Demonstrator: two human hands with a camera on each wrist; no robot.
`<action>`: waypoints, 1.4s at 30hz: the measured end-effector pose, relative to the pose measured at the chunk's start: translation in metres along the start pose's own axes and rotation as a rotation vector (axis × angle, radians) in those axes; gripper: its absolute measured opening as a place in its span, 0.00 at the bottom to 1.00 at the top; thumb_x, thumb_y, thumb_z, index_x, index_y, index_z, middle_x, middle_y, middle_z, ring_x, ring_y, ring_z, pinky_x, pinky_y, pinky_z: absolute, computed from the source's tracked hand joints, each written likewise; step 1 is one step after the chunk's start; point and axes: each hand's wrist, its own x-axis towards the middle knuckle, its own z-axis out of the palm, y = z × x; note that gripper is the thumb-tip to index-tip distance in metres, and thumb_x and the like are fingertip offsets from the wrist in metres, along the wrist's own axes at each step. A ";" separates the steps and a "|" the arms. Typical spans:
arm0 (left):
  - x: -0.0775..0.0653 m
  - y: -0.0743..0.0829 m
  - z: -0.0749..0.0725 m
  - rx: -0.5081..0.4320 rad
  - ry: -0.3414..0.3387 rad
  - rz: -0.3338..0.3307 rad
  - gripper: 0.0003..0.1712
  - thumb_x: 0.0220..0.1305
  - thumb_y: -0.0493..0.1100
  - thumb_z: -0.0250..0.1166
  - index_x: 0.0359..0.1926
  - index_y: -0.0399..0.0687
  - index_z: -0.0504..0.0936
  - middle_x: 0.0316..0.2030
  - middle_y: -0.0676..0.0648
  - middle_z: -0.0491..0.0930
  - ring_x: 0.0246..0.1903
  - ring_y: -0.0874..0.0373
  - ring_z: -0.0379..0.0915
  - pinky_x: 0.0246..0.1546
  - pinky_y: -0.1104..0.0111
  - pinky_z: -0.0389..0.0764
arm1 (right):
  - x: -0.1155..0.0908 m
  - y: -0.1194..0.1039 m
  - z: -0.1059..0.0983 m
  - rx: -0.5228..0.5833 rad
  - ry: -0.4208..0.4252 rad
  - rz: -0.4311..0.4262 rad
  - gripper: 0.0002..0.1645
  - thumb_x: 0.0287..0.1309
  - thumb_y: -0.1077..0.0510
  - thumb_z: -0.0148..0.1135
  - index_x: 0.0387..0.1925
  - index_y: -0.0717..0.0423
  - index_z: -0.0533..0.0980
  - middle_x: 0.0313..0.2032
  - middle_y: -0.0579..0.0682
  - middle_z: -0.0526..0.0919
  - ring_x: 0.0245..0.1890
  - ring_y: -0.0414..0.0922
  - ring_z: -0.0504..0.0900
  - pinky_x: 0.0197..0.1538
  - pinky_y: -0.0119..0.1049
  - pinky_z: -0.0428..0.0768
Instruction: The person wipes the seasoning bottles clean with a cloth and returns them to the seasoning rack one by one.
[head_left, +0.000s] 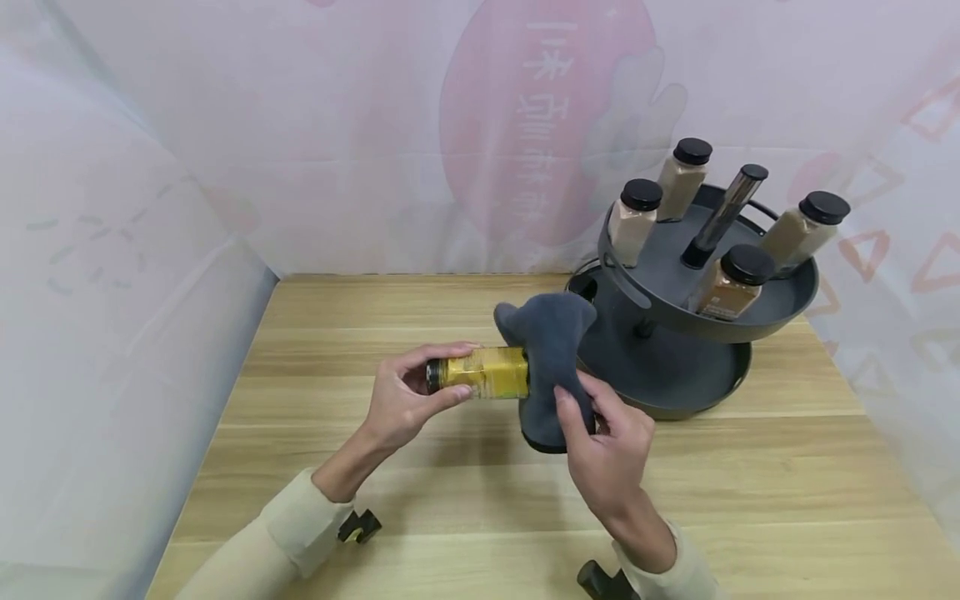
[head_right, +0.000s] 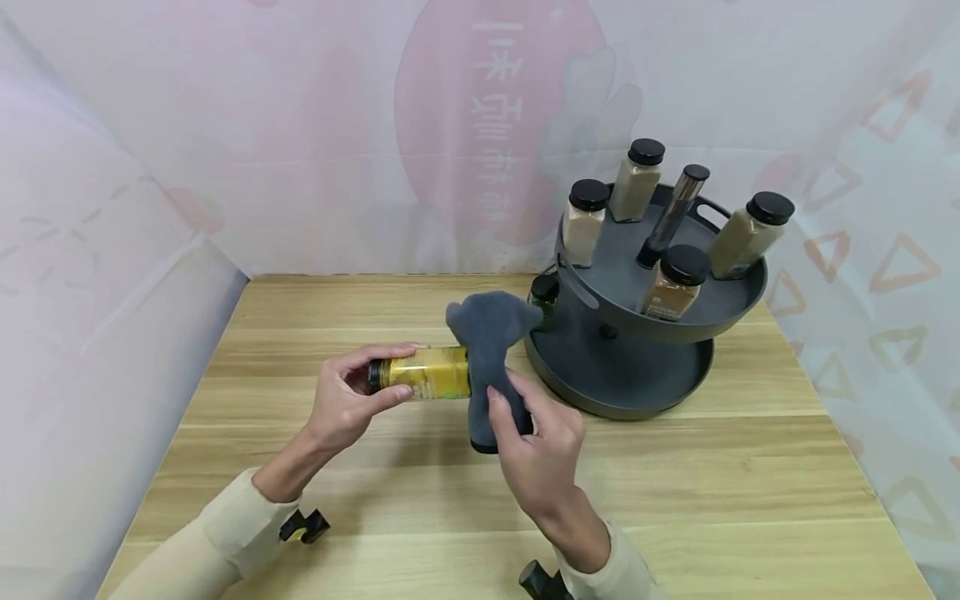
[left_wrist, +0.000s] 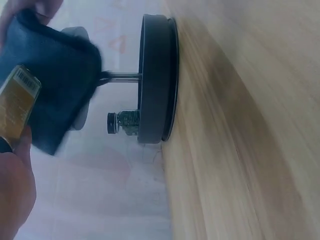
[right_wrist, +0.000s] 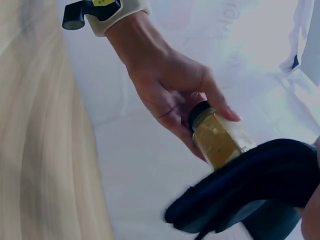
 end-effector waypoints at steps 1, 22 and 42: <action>0.000 0.000 0.000 0.001 0.001 0.002 0.24 0.58 0.26 0.76 0.56 0.24 0.82 0.57 0.48 0.88 0.56 0.51 0.85 0.49 0.65 0.88 | 0.000 0.000 0.000 -0.004 0.010 -0.038 0.10 0.57 0.72 0.67 0.41 0.69 0.87 0.26 0.58 0.88 0.18 0.37 0.74 0.21 0.23 0.70; 0.002 0.005 -0.001 0.041 0.029 -0.001 0.24 0.55 0.26 0.77 0.54 0.25 0.84 0.55 0.46 0.88 0.55 0.50 0.85 0.49 0.64 0.88 | 0.004 0.010 0.002 -0.056 -0.137 0.066 0.10 0.60 0.72 0.69 0.43 0.67 0.87 0.31 0.57 0.90 0.22 0.40 0.84 0.30 0.23 0.82; 0.006 0.003 -0.002 0.072 0.024 0.007 0.24 0.55 0.23 0.76 0.54 0.27 0.85 0.55 0.43 0.88 0.54 0.52 0.85 0.47 0.65 0.88 | 0.002 0.001 -0.004 -0.091 -0.201 0.179 0.08 0.61 0.70 0.70 0.43 0.66 0.87 0.27 0.53 0.88 0.20 0.36 0.77 0.26 0.22 0.77</action>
